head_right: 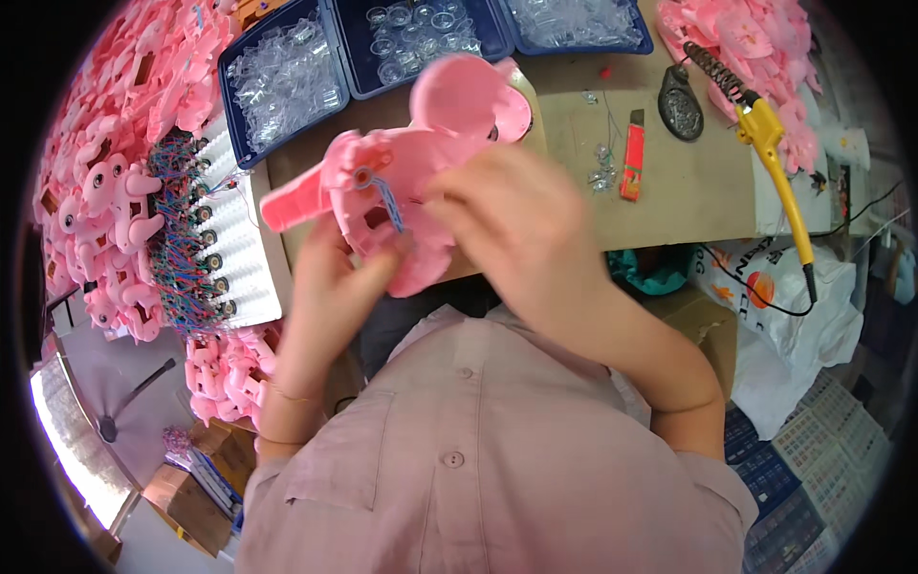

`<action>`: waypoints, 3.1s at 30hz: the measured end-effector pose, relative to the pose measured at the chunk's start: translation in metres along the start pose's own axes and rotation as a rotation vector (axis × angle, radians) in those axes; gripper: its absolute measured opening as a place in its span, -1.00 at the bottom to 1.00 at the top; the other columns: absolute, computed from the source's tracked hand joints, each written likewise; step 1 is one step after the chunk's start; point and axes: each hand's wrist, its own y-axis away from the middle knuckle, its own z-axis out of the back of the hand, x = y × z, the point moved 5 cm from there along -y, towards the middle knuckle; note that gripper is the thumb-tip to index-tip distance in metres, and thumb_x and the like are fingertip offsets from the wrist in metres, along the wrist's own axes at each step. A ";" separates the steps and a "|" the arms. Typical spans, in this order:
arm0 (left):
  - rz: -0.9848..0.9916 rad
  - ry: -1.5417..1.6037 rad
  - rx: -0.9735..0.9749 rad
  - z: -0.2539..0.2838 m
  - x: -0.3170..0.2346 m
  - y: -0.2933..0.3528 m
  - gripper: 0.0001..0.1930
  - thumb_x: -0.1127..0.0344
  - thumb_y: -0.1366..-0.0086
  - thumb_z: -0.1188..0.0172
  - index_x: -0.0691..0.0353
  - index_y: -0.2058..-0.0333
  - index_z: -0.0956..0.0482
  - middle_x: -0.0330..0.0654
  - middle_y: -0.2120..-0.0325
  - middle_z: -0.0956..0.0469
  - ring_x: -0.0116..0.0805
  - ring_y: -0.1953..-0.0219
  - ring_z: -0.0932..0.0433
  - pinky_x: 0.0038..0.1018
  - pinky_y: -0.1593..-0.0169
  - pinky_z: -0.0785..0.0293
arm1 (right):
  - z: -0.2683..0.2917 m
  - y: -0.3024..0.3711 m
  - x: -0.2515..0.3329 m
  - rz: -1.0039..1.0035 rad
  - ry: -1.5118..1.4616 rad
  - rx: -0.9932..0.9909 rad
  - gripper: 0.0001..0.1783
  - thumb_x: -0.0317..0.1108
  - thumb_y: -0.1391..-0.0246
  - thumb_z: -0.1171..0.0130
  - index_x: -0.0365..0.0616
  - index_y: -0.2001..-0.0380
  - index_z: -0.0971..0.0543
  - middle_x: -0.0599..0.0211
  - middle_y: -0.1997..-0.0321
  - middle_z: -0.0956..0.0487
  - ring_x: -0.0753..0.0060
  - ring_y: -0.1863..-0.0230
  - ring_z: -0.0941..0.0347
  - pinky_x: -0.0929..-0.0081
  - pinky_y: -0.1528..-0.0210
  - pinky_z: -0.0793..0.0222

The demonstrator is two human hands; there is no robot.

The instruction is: Assembling electronic unicorn toys by soldering wires and joining plastic shell components.

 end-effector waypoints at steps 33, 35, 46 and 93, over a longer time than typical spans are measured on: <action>-0.707 -0.756 -0.208 -0.029 -0.004 0.020 -0.69 0.33 0.00 -0.16 0.29 0.23 -0.57 -0.15 0.13 -0.50 -0.26 -0.03 -0.41 -0.38 -0.03 -0.35 | -0.001 -0.052 -0.029 -0.619 -0.418 1.059 -0.43 -0.16 -0.04 -0.19 -0.31 -0.05 -0.40 0.36 0.32 -0.54 0.61 0.34 -0.49 0.64 0.37 -0.42; -0.710 -0.969 -0.183 -0.036 -0.009 0.027 -0.62 0.30 -0.05 -0.10 0.31 0.13 -0.54 -0.08 0.08 -0.47 -0.17 -0.05 -0.37 -0.36 -0.07 -0.28 | -0.003 -0.056 -0.030 -0.607 -0.366 1.009 -0.45 -0.24 -0.04 -0.18 -0.31 -0.07 -0.38 0.35 0.30 -0.54 0.61 0.32 -0.49 0.64 0.33 -0.43; -0.678 -1.745 0.317 -0.077 -0.028 0.034 -0.52 0.29 -0.16 -0.01 0.22 -0.08 -0.45 0.11 -0.03 -0.46 -0.28 0.27 -0.44 -0.55 0.27 -0.22 | -0.001 -0.041 -0.019 -0.730 -0.437 0.911 -0.26 -0.27 0.01 -0.22 -0.34 -0.21 -0.24 0.36 0.05 -0.44 0.62 0.09 -0.37 0.63 0.04 -0.32; -0.488 -0.684 0.332 -0.018 -0.036 -0.033 -0.26 0.15 0.02 -0.34 -0.01 -0.20 -0.31 -0.15 0.21 -0.55 -0.19 0.33 -0.55 -0.36 0.27 -0.50 | 0.017 0.059 -0.048 -1.001 -0.660 0.513 -0.68 -0.15 -0.25 -0.02 -0.22 0.35 -0.51 0.42 0.58 -0.54 0.69 0.61 -0.40 0.73 0.57 -0.26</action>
